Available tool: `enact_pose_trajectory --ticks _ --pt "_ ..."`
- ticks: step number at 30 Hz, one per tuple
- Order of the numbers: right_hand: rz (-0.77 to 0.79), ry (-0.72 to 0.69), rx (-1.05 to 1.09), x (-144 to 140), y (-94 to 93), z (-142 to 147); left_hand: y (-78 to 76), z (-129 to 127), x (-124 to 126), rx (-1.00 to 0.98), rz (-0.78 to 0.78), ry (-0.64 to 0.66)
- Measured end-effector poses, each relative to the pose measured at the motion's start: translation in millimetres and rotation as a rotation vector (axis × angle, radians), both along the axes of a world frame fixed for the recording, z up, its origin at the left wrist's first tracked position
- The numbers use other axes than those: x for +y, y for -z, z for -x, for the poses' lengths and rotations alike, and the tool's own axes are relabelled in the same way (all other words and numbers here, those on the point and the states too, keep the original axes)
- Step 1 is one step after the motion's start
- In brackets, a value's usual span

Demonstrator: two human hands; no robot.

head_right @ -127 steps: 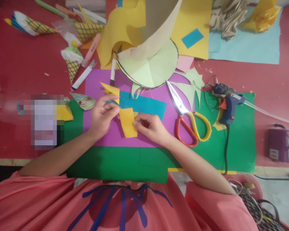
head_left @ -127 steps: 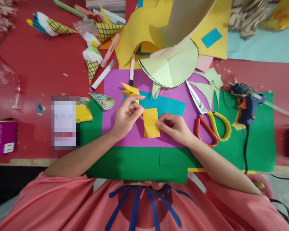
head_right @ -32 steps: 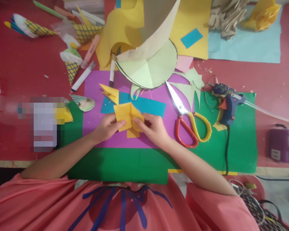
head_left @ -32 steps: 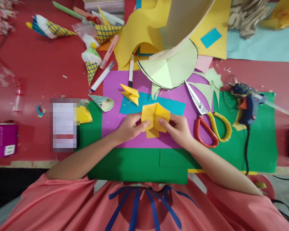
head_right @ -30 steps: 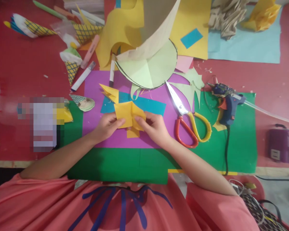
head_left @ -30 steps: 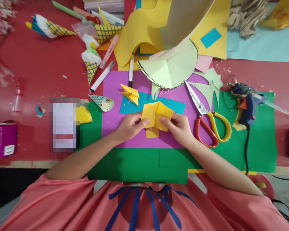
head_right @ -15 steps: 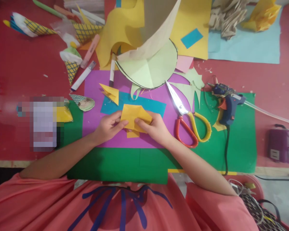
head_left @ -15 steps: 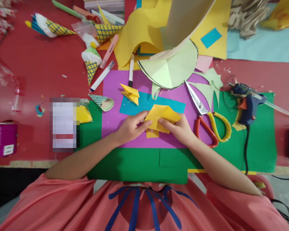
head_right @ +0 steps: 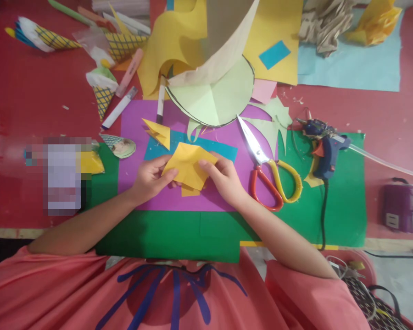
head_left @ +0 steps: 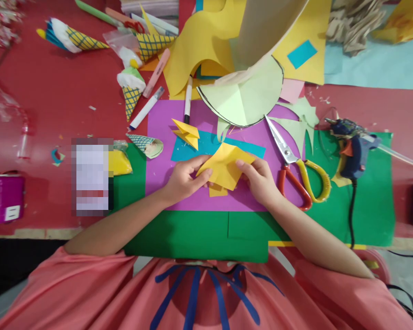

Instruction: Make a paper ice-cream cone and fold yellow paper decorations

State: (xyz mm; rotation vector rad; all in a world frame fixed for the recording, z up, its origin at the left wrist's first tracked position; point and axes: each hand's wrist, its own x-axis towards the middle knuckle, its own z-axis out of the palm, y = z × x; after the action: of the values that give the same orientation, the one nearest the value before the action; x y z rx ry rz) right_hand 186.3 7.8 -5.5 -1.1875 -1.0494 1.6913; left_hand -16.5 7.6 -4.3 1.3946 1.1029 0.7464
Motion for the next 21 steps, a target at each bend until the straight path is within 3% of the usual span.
enact_pose_trajectory --ticks 4,7,10,15,21 --pt "-0.003 0.061 0.02 2.3 0.6 -1.3 -0.8 0.4 3.4 0.02 -0.066 -0.094" --pt "0.048 -0.05 0.074 2.0 -3.4 -0.3 0.1 0.4 3.7 0.062 -0.191 -0.272" --pt "0.106 -0.192 0.111 -1.0 -6.2 1.7 0.2 0.6 2.4 0.102 -0.193 -0.355" --pt "0.108 -0.302 0.087 -4.2 -7.0 3.3 0.6 1.6 0.0 0.105 -0.169 -0.268" --pt "0.123 -0.136 0.04 -3.2 -7.9 4.4 1.3 1.1 -0.1 0.183 -0.296 -0.117"
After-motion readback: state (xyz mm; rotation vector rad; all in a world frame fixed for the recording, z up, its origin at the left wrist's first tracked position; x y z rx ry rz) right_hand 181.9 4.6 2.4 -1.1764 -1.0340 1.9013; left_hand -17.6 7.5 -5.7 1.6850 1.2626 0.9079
